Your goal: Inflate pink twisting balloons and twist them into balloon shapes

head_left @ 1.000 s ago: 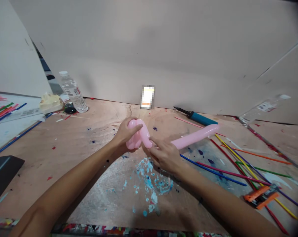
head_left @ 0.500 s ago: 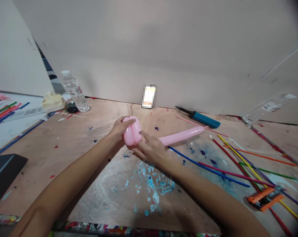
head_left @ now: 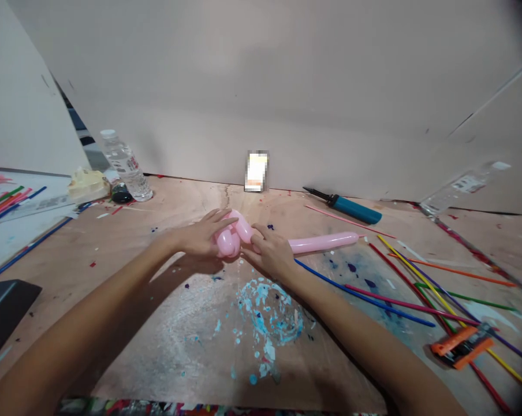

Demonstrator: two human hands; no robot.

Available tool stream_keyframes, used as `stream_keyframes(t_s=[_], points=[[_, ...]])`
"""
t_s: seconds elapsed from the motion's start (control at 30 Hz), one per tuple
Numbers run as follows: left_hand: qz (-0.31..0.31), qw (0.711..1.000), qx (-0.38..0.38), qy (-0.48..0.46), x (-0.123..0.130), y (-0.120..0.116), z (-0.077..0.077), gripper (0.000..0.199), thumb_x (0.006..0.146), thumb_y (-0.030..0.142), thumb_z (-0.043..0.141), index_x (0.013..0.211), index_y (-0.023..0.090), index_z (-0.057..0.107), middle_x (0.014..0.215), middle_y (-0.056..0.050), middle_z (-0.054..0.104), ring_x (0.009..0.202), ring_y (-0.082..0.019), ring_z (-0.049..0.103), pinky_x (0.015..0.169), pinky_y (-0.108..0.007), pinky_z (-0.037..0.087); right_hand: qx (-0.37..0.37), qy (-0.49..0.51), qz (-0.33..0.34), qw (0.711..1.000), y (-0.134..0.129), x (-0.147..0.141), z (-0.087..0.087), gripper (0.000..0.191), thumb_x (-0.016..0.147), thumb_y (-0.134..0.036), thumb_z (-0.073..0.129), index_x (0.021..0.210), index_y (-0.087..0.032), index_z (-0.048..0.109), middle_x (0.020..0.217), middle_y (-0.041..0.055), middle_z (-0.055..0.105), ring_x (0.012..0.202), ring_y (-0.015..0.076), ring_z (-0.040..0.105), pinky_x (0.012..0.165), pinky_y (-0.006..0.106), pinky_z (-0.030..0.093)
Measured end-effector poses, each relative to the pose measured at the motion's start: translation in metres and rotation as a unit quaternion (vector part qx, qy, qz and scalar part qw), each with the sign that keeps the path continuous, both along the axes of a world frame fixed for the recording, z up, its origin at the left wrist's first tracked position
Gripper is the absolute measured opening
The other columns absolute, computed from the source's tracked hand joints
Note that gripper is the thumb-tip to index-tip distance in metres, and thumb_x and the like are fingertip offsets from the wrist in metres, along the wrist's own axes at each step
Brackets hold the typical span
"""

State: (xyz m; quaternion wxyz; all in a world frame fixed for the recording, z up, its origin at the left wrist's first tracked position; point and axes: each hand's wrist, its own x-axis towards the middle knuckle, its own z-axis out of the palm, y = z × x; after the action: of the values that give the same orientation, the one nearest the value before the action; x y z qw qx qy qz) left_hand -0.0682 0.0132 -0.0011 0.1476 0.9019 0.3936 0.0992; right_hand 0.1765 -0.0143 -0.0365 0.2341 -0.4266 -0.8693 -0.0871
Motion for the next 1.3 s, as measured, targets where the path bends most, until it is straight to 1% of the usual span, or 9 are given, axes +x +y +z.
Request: stream_keyframes(t_s=[0.17, 0.27, 0.4, 0.53, 0.7, 0.87, 0.97, 1.1, 1.3], points=[[0.036, 0.991, 0.08, 0.097, 0.007, -0.01, 0.027, 0.09, 0.057, 0.028, 0.07, 0.141, 0.026, 0.037, 0.145, -0.015, 0.041, 0.124, -0.038, 0.045, 0.101, -0.047, 0.032, -0.002, 0.032, 0.041, 0.999, 0.003, 0.002, 0.008, 0.028, 0.094, -0.04, 0.046, 0.089, -0.018, 0.062, 0.127, 0.0078, 0.058, 0.094, 0.018, 0.062, 0.08, 0.029, 0.044], [0.026, 0.984, 0.129, 0.116, 0.022, -0.009, 0.034, 0.086, 0.052, 0.024, 0.071, 0.135, 0.025, 0.046, 0.138, -0.015, 0.048, 0.121, -0.038, 0.046, 0.104, -0.048, 0.025, -0.006, 0.014, 0.072, 0.997, 0.0, -0.002, 0.009, 0.025, 0.094, -0.036, 0.045, 0.088, -0.018, 0.062, 0.133, 0.0081, 0.055, 0.096, 0.0187, 0.062, 0.082, 0.03, 0.044], [-0.08, 0.989, 0.075, 0.098, 0.031, 0.0, 0.031, 0.083, 0.048, 0.037, 0.075, 0.127, 0.026, 0.052, 0.125, -0.009, 0.059, 0.115, -0.033, 0.05, 0.103, -0.041, 0.028, -0.026, -0.039, 0.105, 0.993, -0.006, -0.008, 0.007, 0.02, 0.092, -0.03, 0.045, 0.091, -0.018, 0.062, 0.131, 0.0097, 0.055, 0.096, 0.0193, 0.06, 0.08, 0.03, 0.043], [-0.058, 0.996, 0.014, 0.062, 0.024, 0.003, 0.028, 0.076, 0.049, 0.047, 0.074, 0.12, 0.025, 0.058, 0.099, -0.008, 0.068, 0.09, -0.029, 0.06, 0.082, -0.036, 0.041, -0.039, -0.037, 0.125, 0.991, -0.005, -0.009, 0.011, 0.023, 0.093, -0.029, 0.042, 0.103, -0.018, 0.06, 0.13, 0.0099, 0.055, 0.095, 0.0184, 0.059, 0.078, 0.03, 0.042], [-0.011, 0.999, 0.051, 0.001, 0.016, -0.004, 0.046, 0.059, 0.056, 0.055, 0.07, 0.107, 0.025, 0.062, 0.096, -0.007, 0.066, 0.087, -0.028, 0.059, 0.073, -0.034, 0.041, -0.081, -0.02, 0.067, 0.994, -0.007, -0.002, 0.045, 0.023, 0.094, -0.033, 0.041, 0.092, -0.018, 0.058, 0.09, 0.0065, 0.065, 0.078, 0.0185, 0.059, 0.068, 0.029, 0.039], [0.033, 0.991, 0.112, -0.065, 0.029, -0.009, 0.067, 0.06, 0.061, 0.054, 0.068, 0.111, 0.023, 0.058, 0.107, -0.007, 0.063, 0.096, -0.027, 0.058, 0.08, -0.035, 0.042, -0.084, 0.072, 0.0, 0.994, -0.019, 0.004, 0.09, 0.019, 0.093, -0.034, 0.041, 0.1, -0.02, 0.051, 0.082, 0.0043, 0.064, 0.069, 0.018, 0.057, 0.06, 0.027, 0.035], [0.038, 0.988, 0.108, -0.107, 0.036, -0.009, 0.067, 0.063, 0.06, 0.052, 0.069, 0.113, 0.021, 0.056, 0.109, -0.007, 0.062, 0.097, -0.025, 0.059, 0.083, -0.035, 0.043, -0.076, 0.088, 0.011, 0.993, -0.023, 0.01, 0.103, 0.013, 0.09, -0.029, 0.044, 0.096, -0.02, 0.051, 0.083, 0.0035, 0.064, 0.07, 0.0175, 0.056, 0.061, 0.027, 0.035], [0.037, 0.989, 0.06, -0.132, 0.036, -0.009, 0.059, 0.065, 0.059, 0.05, 0.072, 0.114, 0.02, 0.055, 0.108, -0.007, 0.063, 0.095, -0.025, 0.059, 0.082, -0.036, 0.045, -0.111, 0.082, 0.055, 0.989, -0.023, 0.019, 0.103, 0.012, 0.088, -0.026, 0.047, 0.097, -0.021, 0.054, 0.087, 0.0024, 0.066, 0.074, 0.0165, 0.057, 0.065, 0.027, 0.038], [0.028, 0.983, 0.005, -0.181, 0.035, -0.013, 0.051, 0.073, 0.057, 0.05, 0.075, 0.119, 0.019, 0.052, 0.113, -0.009, 0.061, 0.099, -0.026, 0.059, 0.086, -0.038, 0.046, -0.119, 0.11, 0.038, 0.986, -0.022, 0.017, 0.099, 0.028, 0.085, -0.044, 0.055, 0.102, -0.021, 0.056, 0.087, 0.003, 0.067, 0.074, 0.0169, 0.058, 0.064, 0.027, 0.04]])
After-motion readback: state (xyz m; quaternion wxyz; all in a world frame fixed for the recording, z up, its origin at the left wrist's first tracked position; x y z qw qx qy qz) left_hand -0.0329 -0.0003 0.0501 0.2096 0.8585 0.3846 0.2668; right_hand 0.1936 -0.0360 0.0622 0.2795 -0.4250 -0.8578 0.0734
